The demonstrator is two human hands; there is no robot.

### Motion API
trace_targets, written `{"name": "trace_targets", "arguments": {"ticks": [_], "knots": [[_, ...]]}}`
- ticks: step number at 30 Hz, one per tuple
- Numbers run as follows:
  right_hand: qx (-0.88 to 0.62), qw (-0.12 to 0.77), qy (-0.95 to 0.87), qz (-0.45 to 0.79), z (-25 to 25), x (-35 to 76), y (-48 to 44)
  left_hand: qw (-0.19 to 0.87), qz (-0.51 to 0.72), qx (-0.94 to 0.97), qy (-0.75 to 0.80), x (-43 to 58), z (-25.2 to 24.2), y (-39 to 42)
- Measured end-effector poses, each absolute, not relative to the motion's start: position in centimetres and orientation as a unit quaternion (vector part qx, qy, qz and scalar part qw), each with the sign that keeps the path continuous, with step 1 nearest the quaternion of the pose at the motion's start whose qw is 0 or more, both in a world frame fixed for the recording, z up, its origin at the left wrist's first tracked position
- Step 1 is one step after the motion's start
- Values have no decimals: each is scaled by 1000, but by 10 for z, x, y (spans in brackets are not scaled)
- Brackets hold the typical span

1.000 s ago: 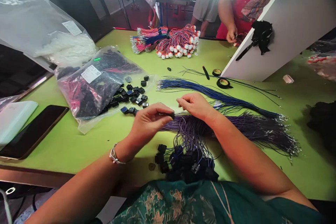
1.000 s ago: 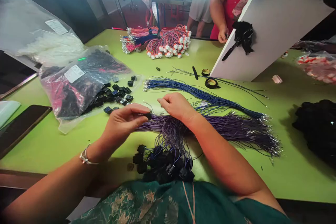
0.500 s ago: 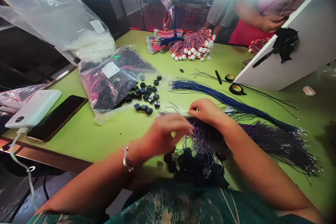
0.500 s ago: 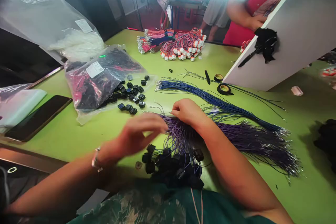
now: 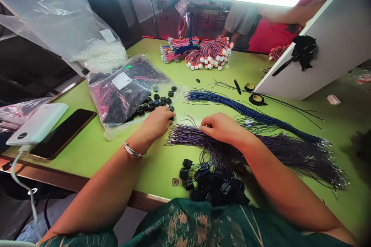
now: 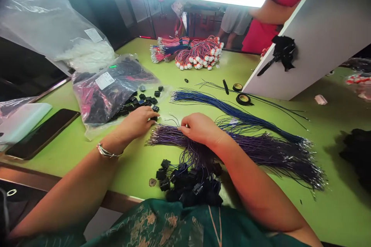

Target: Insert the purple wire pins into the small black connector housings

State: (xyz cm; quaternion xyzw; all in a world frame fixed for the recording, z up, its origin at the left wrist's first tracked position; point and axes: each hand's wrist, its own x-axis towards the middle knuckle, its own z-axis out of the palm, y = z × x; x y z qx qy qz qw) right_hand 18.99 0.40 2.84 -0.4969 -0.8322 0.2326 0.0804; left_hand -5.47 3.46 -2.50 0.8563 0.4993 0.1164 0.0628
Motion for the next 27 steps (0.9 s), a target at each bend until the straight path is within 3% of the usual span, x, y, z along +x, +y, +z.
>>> {"name": "trace_targets", "arguments": {"ticks": [4,6,10,12,16,18,21,23,27], "knots": [[-523,170,-812,196,34,188,3,66,216,804,550,-61,-18,37],[-539,145,-816,150,28,186,4,96,330,739,579,-62,-8,33],[-547,9,-831,103,17,185,7,308,518,570,559,-54,8,22],[-564,38,-820,96,20,189,8,424,545,513,510,-47,9,18],[-578,201,-780,133,34,197,10,511,524,501,462,-36,0,18],[-564,192,-786,166,34,196,8,511,505,515,467,-32,-5,18],[-527,87,-828,174,28,191,5,493,450,553,499,-30,-8,19],[-510,62,-838,184,24,191,5,490,387,589,512,-30,-7,18],[-529,177,-793,245,29,202,10,508,272,662,479,-35,-5,17]]}}
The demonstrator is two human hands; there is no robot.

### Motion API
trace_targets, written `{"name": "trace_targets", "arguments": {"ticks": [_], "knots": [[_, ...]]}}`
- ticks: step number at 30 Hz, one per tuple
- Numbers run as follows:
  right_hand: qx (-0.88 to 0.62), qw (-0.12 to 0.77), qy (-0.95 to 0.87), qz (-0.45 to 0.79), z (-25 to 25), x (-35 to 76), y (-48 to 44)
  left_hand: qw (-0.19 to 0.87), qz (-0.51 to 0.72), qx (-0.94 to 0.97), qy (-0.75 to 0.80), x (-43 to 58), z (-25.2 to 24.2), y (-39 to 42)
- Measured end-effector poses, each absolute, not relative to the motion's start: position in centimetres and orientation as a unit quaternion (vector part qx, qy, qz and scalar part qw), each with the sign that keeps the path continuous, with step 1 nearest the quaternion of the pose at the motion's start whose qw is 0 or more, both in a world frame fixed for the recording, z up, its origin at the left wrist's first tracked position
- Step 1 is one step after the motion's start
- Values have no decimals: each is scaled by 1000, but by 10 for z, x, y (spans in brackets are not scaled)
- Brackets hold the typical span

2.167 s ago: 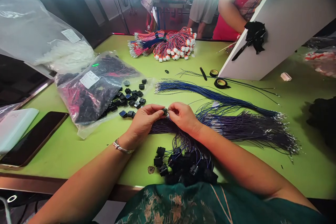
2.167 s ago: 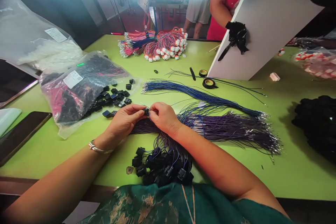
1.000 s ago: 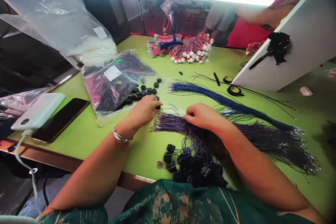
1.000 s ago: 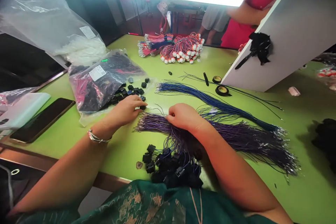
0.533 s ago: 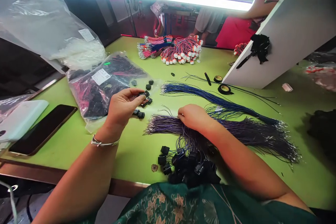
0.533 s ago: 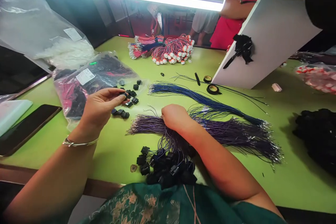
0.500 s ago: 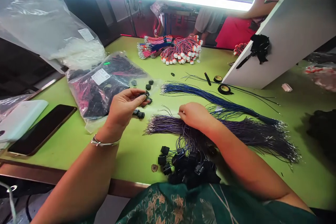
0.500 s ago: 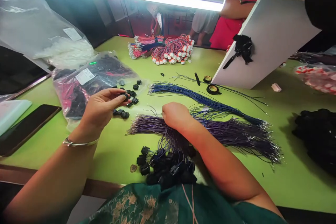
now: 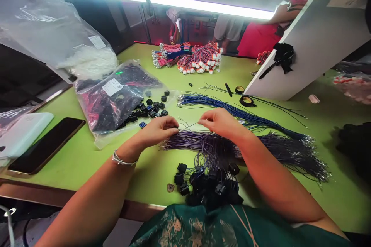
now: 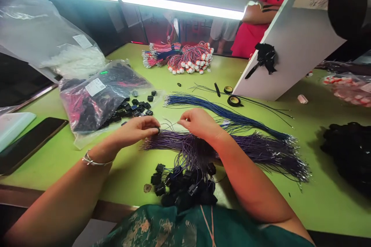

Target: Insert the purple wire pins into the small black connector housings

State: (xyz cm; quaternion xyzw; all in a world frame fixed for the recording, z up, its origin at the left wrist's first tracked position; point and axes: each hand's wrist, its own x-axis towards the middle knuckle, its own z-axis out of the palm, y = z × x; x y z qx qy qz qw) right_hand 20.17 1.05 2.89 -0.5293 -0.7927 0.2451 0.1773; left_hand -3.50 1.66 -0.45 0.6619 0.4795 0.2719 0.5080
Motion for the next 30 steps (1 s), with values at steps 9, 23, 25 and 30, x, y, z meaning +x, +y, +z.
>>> {"name": "trace_targets", "arguments": {"ticks": [9,23,25,30], "knots": [[-492,281,-808,162,34,175,-3,522,507,491,479,-49,10,20],[-454,448,-721,271,18,164,-12,743,467,283,387,-16,-5,6],[-482,454,-680,314,12,168,-4,735,477,271,397,-16,-6,7],[-481,472,-609,419,8,171,5,729,481,265,409,-15,-11,9]]}}
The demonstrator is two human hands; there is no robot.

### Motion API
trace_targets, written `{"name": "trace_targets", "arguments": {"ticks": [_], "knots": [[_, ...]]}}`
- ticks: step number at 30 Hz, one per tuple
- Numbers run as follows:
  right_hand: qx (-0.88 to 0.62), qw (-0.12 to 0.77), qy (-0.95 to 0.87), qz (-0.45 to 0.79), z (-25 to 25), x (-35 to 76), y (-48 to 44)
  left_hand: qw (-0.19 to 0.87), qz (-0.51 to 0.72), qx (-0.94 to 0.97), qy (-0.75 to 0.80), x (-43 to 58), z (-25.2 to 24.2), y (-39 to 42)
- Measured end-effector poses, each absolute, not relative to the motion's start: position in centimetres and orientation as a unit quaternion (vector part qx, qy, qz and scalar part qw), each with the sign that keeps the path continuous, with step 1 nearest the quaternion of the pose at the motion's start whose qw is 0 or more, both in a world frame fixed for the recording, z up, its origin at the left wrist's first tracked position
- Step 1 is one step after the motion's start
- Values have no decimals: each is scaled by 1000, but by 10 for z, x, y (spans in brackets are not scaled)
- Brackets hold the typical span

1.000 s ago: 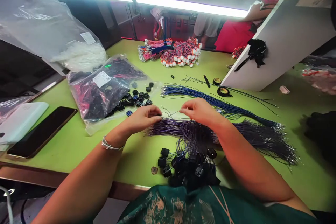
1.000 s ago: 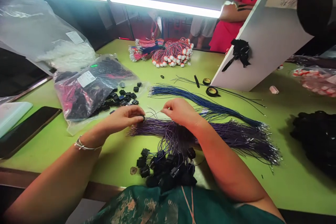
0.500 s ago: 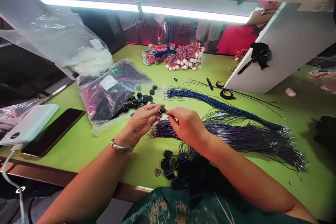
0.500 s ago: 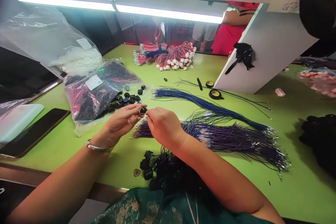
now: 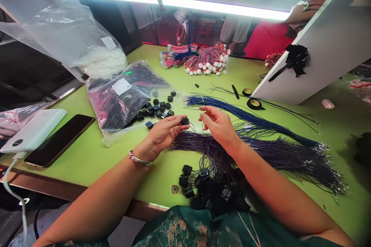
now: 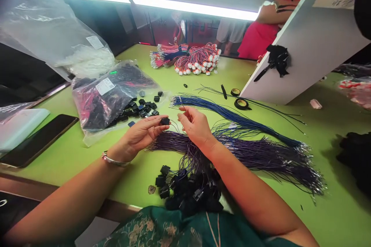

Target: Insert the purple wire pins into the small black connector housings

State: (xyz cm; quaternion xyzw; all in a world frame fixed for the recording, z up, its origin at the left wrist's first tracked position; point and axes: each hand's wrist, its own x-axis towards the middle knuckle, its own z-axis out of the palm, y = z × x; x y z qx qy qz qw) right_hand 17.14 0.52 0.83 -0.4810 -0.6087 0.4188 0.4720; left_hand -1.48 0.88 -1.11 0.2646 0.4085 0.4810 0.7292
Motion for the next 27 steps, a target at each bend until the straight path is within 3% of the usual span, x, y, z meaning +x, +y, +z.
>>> {"name": "trace_targets", "arguments": {"ticks": [8,13,18,21,27], "knots": [[-493,432,-662,363,38,176,-8,725,480,277,408,-16,-15,9],[-480,460,-698,266,49,176,-20,717,488,275,416,-14,-15,8],[-460,477,-653,366,58,171,-35,718,497,273,404,-13,-16,7],[-444,486,-636,403,54,169,-33,722,490,267,408,-12,-16,7],[-517,411,-685,306,17,172,-3,702,500,279,424,-9,-15,5]]}}
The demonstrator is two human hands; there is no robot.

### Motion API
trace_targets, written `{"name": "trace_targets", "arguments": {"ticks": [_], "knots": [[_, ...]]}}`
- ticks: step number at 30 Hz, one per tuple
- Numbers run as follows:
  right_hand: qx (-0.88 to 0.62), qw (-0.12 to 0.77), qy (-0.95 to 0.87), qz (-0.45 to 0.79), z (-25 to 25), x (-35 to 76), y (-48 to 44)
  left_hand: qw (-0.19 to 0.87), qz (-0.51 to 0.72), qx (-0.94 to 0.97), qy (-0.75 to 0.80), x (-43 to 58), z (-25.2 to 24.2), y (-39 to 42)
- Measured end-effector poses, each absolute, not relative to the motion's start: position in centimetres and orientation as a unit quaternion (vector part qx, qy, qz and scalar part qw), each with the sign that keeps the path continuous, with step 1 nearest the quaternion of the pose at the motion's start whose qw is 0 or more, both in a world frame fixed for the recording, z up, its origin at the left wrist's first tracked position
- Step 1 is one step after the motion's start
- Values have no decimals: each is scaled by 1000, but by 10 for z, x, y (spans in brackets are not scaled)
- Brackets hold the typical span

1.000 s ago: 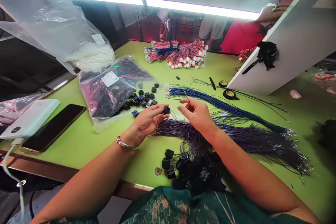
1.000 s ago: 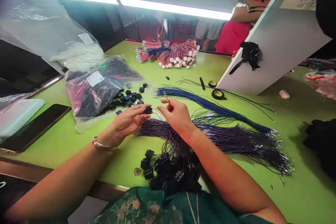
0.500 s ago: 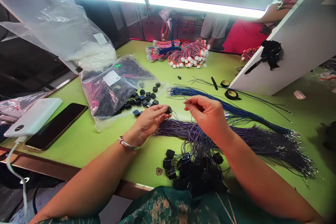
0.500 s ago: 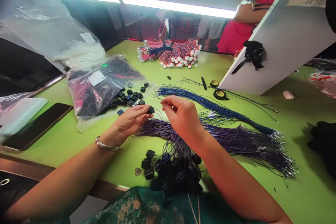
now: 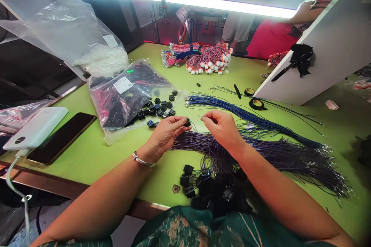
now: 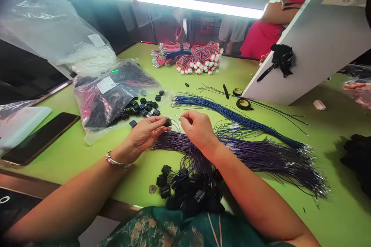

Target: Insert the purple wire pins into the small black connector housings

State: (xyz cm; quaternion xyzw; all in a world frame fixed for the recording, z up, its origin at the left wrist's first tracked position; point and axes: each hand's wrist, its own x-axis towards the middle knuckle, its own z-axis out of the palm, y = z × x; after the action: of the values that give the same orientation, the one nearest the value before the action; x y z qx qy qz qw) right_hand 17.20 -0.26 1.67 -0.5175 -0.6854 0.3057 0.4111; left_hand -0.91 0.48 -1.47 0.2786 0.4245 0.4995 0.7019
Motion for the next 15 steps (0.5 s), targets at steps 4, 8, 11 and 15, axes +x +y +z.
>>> {"name": "trace_targets", "arguments": {"ticks": [4,8,11,15], "knots": [[-530,351,-684,358,-4,172,9,701,498,266,437,-8,-18,6],[-500,373,-647,439,-9,170,8,716,490,271,417,-10,-21,6],[-491,381,-631,463,-9,170,8,722,491,272,404,-10,-20,5],[-488,394,-617,476,-10,171,8,711,486,287,419,-8,-18,4]]}}
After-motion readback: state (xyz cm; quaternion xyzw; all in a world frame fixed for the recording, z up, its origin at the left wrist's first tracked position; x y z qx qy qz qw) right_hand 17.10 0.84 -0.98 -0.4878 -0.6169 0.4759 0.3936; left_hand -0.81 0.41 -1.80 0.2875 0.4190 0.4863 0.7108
